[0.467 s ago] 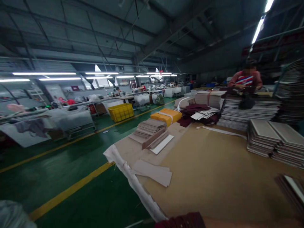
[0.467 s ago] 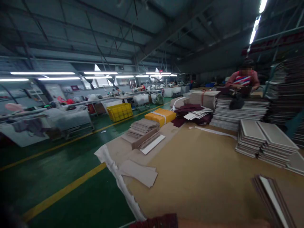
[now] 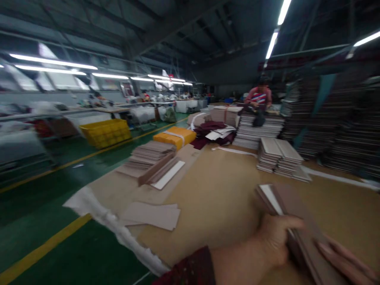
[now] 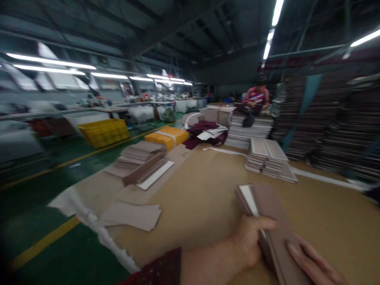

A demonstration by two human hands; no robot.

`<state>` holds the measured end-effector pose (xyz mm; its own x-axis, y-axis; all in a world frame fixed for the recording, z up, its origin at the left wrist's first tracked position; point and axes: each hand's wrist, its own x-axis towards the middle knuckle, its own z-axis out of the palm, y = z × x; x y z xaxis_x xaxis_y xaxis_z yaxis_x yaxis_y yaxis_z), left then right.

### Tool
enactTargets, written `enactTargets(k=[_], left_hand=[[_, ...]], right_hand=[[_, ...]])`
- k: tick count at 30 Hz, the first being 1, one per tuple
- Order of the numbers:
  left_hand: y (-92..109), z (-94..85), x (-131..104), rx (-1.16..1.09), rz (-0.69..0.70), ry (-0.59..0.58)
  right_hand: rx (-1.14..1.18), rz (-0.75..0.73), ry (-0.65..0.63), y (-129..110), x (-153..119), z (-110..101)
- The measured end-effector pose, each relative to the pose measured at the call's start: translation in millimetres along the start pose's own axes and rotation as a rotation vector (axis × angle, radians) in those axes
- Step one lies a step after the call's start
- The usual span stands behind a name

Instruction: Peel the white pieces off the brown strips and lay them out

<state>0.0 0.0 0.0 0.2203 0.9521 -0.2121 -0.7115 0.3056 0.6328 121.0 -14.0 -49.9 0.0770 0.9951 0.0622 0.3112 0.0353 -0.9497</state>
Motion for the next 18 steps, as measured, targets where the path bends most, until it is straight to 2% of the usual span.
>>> enactTargets(k=[1,3,6,9,13,18], left_hand=[[-1.5,3.0,1.3,0.024,0.054,0.058],[-2.8,5.2,2.6,0.005,0.040,0.026],[-1.6,2.1,1.7,0.020,-0.008,-0.045],[0.1,-1.3,-2.2,0.056,-0.033,-0.092],[1.1,-3.6,-4.1,0.082,-0.061,-0.107],[3.7,-6.1,-0.8,0.069,-0.206,-0.126]], right_hand=[[0.042,0.063,0.009,-0.2,-6.9,-17.4],[0.211,0.196,0.004,-5.6,-18.0,-37.6],[0.476,0.291,-0.006,-16.6,-23.0,-39.2],[0.517,0.244,0.025,-23.0,-22.5,-33.0],[0.496,0.180,0.033,-25.6,-24.0,-36.0],[0.476,0.145,0.070,-26.2,-24.1,-40.3]])
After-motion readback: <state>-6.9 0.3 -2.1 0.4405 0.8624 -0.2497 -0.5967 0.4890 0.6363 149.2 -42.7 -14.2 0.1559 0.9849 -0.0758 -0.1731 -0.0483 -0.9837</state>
